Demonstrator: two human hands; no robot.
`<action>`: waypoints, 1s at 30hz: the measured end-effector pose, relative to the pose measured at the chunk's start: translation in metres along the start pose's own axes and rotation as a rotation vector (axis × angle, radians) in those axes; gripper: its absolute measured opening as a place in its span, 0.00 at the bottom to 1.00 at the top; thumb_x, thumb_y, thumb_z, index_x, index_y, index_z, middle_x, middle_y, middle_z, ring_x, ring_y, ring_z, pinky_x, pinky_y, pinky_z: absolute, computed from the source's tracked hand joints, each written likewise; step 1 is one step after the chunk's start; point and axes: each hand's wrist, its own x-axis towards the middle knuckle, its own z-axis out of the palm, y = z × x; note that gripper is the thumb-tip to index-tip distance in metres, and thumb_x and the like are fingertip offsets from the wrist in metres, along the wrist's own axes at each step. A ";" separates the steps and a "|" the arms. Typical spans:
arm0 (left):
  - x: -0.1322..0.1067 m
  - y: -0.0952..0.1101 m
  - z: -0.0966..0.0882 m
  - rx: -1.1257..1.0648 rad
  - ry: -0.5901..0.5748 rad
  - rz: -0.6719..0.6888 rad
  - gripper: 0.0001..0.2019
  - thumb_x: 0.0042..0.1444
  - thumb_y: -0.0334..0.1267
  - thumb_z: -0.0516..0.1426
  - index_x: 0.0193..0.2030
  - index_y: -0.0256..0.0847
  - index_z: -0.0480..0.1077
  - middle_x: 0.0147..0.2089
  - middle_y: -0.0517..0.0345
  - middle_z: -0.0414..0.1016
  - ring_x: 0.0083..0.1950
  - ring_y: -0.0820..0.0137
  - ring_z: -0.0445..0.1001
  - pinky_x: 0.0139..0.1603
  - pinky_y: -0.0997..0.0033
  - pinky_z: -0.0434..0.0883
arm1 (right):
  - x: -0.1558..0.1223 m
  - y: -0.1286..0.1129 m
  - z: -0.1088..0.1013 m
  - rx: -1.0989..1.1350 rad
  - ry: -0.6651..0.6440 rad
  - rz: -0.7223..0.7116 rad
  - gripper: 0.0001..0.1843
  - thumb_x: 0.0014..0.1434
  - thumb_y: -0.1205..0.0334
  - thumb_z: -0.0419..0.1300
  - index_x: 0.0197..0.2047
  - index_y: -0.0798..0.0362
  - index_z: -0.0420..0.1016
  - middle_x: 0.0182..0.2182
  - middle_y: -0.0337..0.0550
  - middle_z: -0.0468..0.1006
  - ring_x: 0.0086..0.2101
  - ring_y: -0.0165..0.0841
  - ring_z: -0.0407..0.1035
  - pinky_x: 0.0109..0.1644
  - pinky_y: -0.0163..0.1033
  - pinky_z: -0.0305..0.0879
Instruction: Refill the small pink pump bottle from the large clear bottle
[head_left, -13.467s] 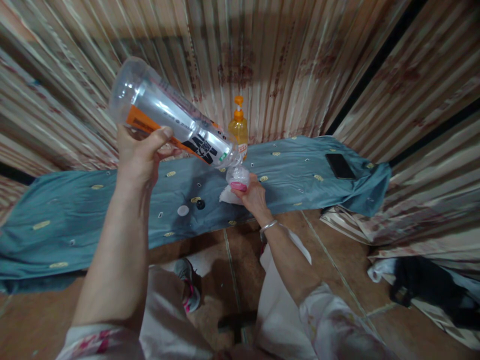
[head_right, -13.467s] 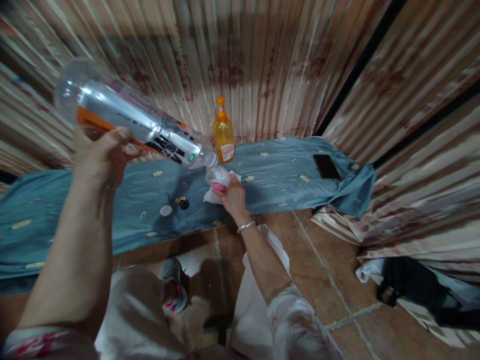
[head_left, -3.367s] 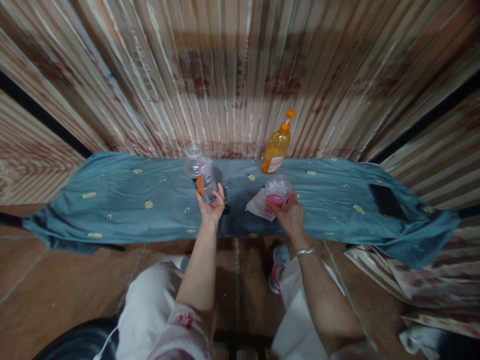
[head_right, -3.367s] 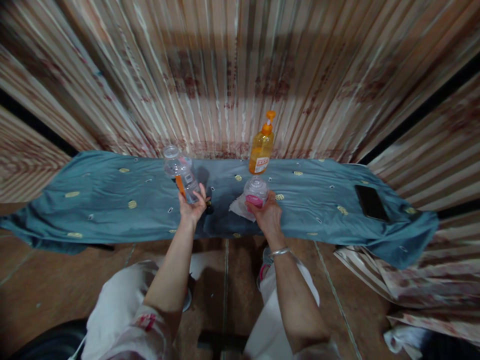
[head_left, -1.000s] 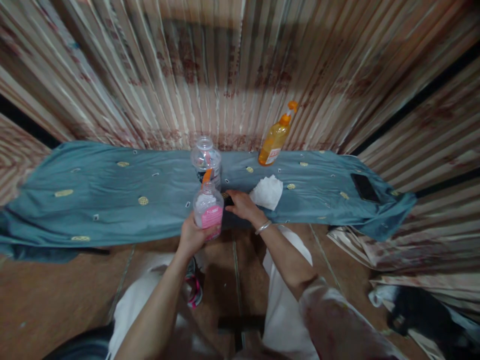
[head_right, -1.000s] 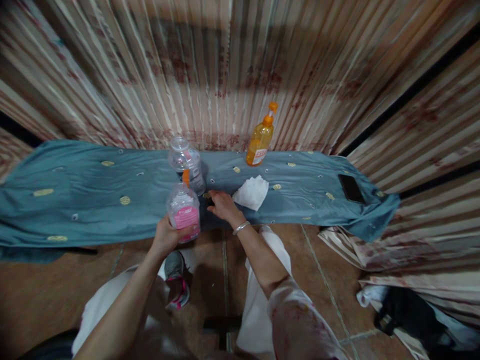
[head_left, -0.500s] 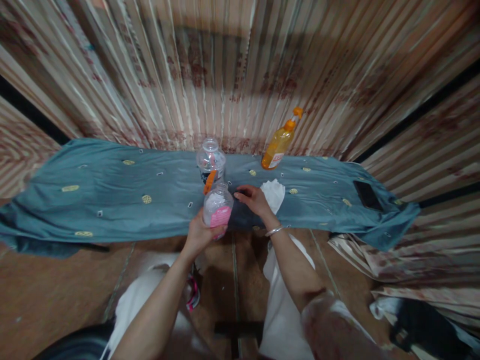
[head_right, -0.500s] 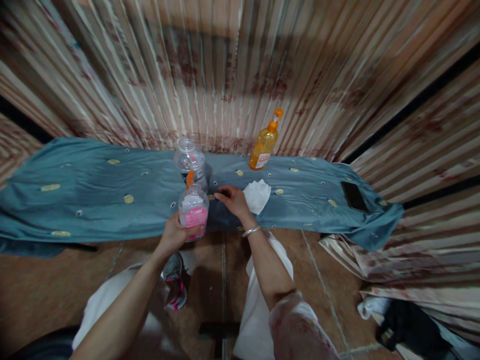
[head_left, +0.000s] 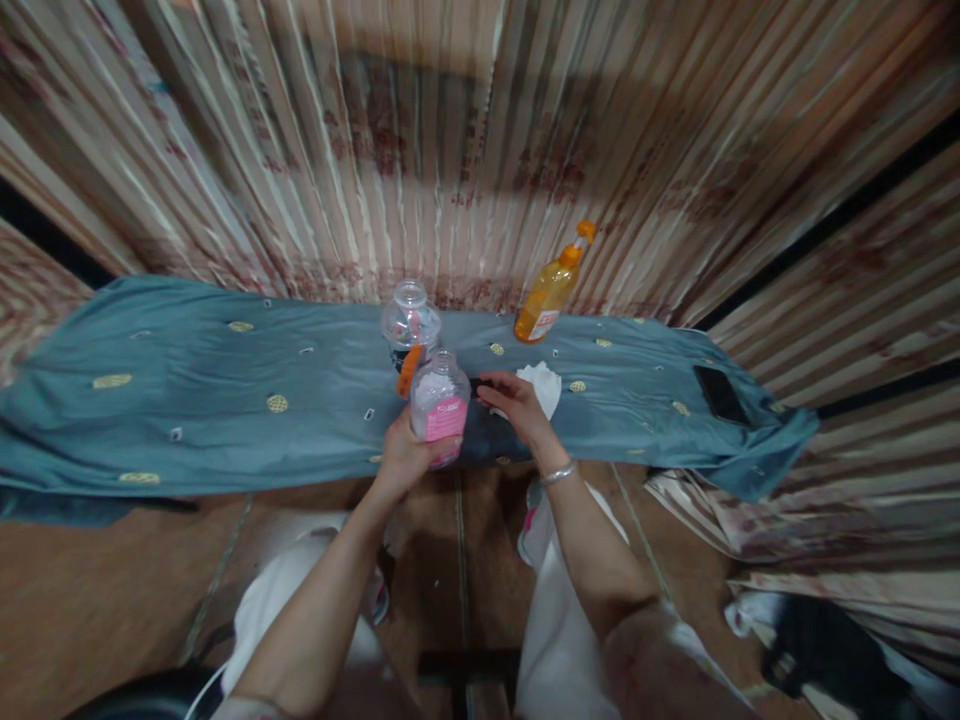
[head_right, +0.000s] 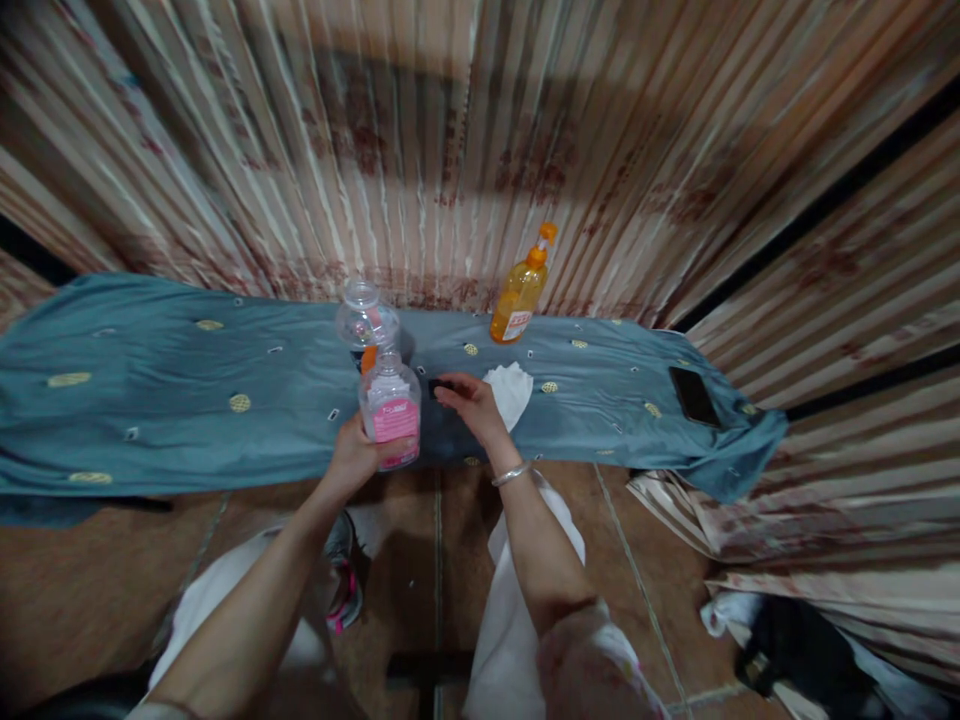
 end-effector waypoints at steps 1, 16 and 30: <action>0.001 0.001 0.001 0.002 0.005 -0.004 0.27 0.28 0.43 0.68 0.40 0.37 0.72 0.36 0.54 0.78 0.37 0.62 0.75 0.39 0.63 0.72 | 0.000 0.004 0.000 -0.144 0.026 -0.038 0.16 0.45 0.53 0.68 0.37 0.51 0.77 0.30 0.35 0.80 0.30 0.29 0.72 0.38 0.35 0.68; 0.008 0.003 0.002 0.010 0.057 -0.033 0.24 0.28 0.43 0.67 0.36 0.36 0.72 0.32 0.54 0.78 0.32 0.63 0.74 0.35 0.65 0.71 | -0.006 0.007 0.008 -1.138 -0.109 -0.145 0.21 0.60 0.58 0.58 0.55 0.58 0.67 0.49 0.53 0.77 0.46 0.38 0.72 0.50 0.39 0.65; 0.003 0.006 0.009 -0.055 -0.015 -0.049 0.25 0.25 0.45 0.69 0.34 0.37 0.72 0.32 0.54 0.77 0.32 0.64 0.75 0.35 0.65 0.72 | -0.002 0.011 -0.085 -1.342 0.285 0.159 0.43 0.53 0.50 0.64 0.65 0.62 0.53 0.64 0.65 0.56 0.61 0.48 0.57 0.60 0.46 0.58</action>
